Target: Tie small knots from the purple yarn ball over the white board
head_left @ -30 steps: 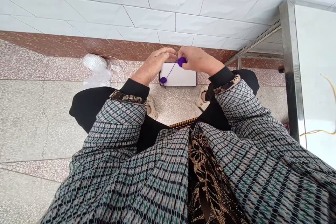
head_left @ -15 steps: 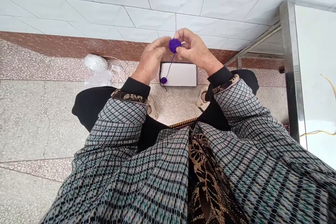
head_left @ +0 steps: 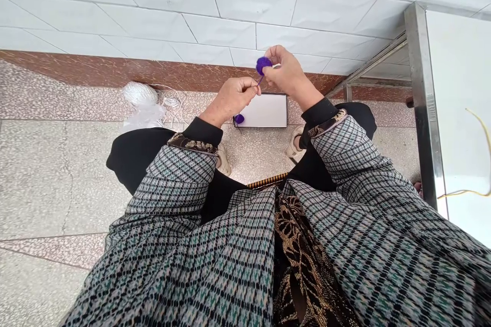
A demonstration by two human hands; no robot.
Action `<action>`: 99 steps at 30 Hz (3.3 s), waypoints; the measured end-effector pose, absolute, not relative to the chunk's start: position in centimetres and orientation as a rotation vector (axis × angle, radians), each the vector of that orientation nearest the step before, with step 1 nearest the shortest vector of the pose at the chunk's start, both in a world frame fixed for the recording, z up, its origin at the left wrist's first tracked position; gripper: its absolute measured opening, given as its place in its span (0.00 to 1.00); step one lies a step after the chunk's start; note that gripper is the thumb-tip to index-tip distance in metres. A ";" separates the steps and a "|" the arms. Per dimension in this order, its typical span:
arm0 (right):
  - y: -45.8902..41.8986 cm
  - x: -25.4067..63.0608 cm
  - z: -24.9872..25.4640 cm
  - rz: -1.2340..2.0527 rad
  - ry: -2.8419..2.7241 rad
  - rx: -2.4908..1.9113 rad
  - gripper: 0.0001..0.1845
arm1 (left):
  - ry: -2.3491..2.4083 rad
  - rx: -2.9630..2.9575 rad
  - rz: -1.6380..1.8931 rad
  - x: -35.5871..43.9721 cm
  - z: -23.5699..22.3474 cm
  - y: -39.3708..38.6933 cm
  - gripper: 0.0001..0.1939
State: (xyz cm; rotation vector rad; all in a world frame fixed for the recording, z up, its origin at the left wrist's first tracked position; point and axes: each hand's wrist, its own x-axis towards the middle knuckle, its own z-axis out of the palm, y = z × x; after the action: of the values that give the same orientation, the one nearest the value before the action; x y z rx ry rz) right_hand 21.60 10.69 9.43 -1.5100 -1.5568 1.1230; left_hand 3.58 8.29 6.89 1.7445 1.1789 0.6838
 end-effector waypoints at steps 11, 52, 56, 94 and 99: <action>9.6 22.9 10.8 1.990 -1.516 -1.162 0.13 | 1.217 1.820 0.689 2.0 7.4 9.2 0.07; 10.4 22.5 10.4 1.818 -1.003 -0.799 0.08 | 1.038 1.755 0.587 1.6 8.5 8.7 0.13; 11.0 22.3 8.8 1.660 -1.262 -1.192 0.11 | 0.932 1.782 0.480 2.2 8.4 8.1 0.12; 11.4 25.5 8.1 2.131 -1.165 -0.458 0.25 | 0.794 1.157 0.723 1.2 5.5 8.3 0.26; 11.2 26.3 9.2 2.022 -1.053 -0.552 0.21 | 0.958 1.109 0.883 -0.1 4.5 8.1 0.17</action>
State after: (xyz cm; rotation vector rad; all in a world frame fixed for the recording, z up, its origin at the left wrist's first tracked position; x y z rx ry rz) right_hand 26.27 11.24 9.22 -0.5523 -1.0530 2.0225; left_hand -0.14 8.14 4.51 1.1092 0.9577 0.8827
